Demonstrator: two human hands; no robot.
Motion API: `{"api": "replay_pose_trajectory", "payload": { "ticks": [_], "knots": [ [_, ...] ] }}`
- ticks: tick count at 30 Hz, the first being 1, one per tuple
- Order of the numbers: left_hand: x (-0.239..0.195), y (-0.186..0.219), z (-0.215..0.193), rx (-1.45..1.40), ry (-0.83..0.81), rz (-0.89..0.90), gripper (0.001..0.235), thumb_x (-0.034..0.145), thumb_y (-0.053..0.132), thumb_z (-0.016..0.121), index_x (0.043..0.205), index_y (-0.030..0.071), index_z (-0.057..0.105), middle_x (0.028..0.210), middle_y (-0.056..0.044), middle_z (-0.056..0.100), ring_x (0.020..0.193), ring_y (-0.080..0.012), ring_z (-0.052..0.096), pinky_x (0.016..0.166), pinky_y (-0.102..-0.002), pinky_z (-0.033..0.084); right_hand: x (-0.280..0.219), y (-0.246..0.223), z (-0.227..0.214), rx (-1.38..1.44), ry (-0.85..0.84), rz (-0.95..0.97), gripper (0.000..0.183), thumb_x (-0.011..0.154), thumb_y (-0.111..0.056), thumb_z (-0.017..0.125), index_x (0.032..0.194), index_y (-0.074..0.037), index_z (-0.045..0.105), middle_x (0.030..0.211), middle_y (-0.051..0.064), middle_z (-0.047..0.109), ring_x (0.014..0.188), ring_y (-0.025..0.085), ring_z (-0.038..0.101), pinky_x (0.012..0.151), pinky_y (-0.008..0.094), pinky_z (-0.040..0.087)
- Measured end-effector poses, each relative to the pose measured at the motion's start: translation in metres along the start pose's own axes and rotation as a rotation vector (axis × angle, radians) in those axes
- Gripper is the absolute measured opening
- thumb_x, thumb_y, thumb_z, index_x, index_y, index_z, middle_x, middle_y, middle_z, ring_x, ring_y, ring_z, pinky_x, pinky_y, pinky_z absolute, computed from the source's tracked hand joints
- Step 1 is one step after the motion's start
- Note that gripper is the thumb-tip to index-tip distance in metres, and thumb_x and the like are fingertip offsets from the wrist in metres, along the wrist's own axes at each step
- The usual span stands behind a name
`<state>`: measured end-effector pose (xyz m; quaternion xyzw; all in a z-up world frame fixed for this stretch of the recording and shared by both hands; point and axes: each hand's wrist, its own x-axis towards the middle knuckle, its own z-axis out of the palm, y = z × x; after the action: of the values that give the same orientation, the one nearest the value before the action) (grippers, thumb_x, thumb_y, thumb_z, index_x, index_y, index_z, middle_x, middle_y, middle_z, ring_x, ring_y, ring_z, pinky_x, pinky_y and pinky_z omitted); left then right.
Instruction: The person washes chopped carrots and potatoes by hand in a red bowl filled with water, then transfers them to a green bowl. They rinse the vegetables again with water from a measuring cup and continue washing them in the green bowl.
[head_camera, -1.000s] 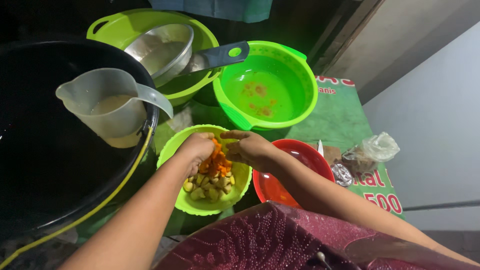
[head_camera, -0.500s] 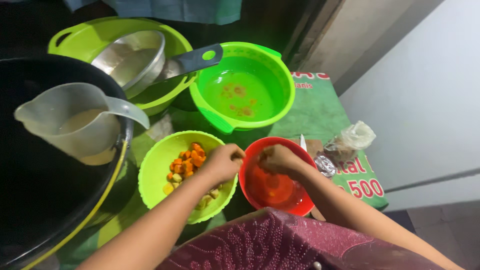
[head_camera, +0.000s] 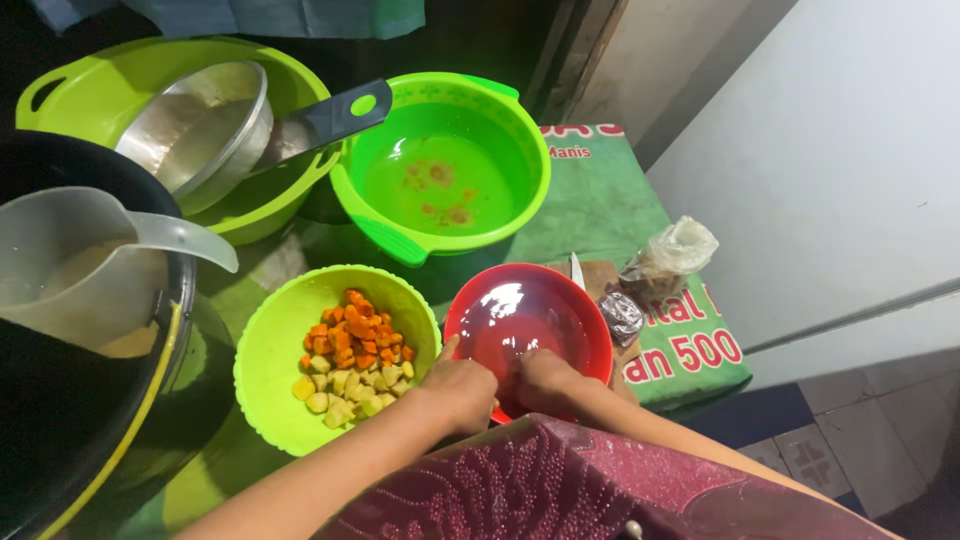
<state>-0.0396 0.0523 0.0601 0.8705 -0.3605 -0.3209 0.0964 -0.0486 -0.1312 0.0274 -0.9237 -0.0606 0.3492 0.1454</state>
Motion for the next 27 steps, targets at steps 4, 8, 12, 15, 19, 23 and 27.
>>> {"api": "replay_pose_trajectory", "payload": {
  "ticks": [4, 8, 12, 15, 19, 23, 27],
  "knots": [
    [0.001, 0.0, 0.001, 0.004, 0.022, 0.004, 0.031, 0.095, 0.032, 0.061, 0.1, 0.007, 0.078, 0.105, -0.018, 0.073, 0.116, -0.0306, 0.064, 0.127, -0.055, 0.009, 0.011, 0.002, -0.005, -0.205, -0.127, -0.088, 0.023, 0.084, -0.029, 0.066, 0.09, -0.011, 0.079, 0.087, 0.016, 0.075, 0.082, 0.03, 0.075, 0.072, 0.042, 0.057],
    [0.003, -0.003, 0.001, -0.03, 0.032, -0.002, 0.03, 0.093, 0.031, 0.063, 0.099, 0.006, 0.078, 0.103, -0.017, 0.073, 0.114, -0.0302, 0.065, 0.126, -0.053, 0.011, 0.018, 0.004, -0.005, -0.574, -0.246, -0.449, 0.027, 0.087, -0.032, 0.061, 0.093, -0.01, 0.076, 0.087, 0.014, 0.075, 0.081, 0.034, 0.072, 0.071, 0.046, 0.055],
    [0.0, -0.006, 0.002, -0.15, 0.231, 0.023, 0.022, 0.089, 0.021, 0.061, 0.093, 0.008, 0.078, 0.096, -0.02, 0.074, 0.103, -0.0353, 0.067, 0.12, -0.05, 0.028, 0.025, 0.003, -0.012, -0.52, -0.174, -0.288, 0.034, 0.091, -0.042, 0.06, 0.096, -0.013, 0.077, 0.088, 0.016, 0.073, 0.082, 0.036, 0.07, 0.072, 0.048, 0.054],
    [-0.004, -0.009, 0.002, -0.392, 0.619, 0.021, 0.016, 0.084, 0.013, 0.06, 0.089, 0.007, 0.075, 0.094, -0.019, 0.074, 0.095, -0.0389, 0.068, 0.096, -0.05, 0.048, 0.028, -0.006, -0.028, -0.296, 0.021, -0.091, 0.032, 0.091, -0.039, 0.062, 0.093, -0.01, 0.077, 0.088, 0.016, 0.073, 0.08, 0.032, 0.072, 0.071, 0.045, 0.056],
    [-0.007, -0.02, 0.002, -0.574, 1.028, -0.047, 0.014, 0.081, 0.008, 0.06, 0.085, 0.006, 0.073, 0.09, -0.018, 0.073, 0.086, -0.0391, 0.07, 0.076, -0.049, 0.056, 0.025, -0.036, -0.056, 0.108, 0.28, -0.096, 0.022, 0.08, -0.027, 0.075, 0.091, -0.008, 0.075, 0.081, 0.014, 0.075, 0.073, 0.024, 0.073, 0.068, 0.039, 0.057],
    [-0.011, -0.044, 0.005, -0.559, 1.169, -0.222, 0.011, 0.082, 0.006, 0.061, 0.087, 0.004, 0.071, 0.088, -0.019, 0.071, 0.086, -0.0404, 0.068, 0.079, -0.049, 0.055, 0.021, -0.08, -0.071, 0.253, 0.32, -0.187, 0.026, 0.081, -0.025, 0.08, 0.095, -0.004, 0.074, 0.084, 0.011, 0.076, 0.074, 0.017, 0.073, 0.068, 0.033, 0.057],
    [-0.018, -0.066, 0.011, -0.512, 1.322, -0.423, 0.017, 0.076, 0.001, 0.062, 0.091, 0.005, 0.069, 0.093, -0.018, 0.07, 0.091, -0.0404, 0.066, 0.082, -0.05, 0.052, 0.022, -0.114, -0.072, 0.691, 0.175, -0.261, 0.027, 0.085, -0.01, 0.073, 0.111, -0.006, 0.068, 0.092, 0.006, 0.074, 0.079, 0.013, 0.072, 0.07, 0.028, 0.059]
  ]
}}
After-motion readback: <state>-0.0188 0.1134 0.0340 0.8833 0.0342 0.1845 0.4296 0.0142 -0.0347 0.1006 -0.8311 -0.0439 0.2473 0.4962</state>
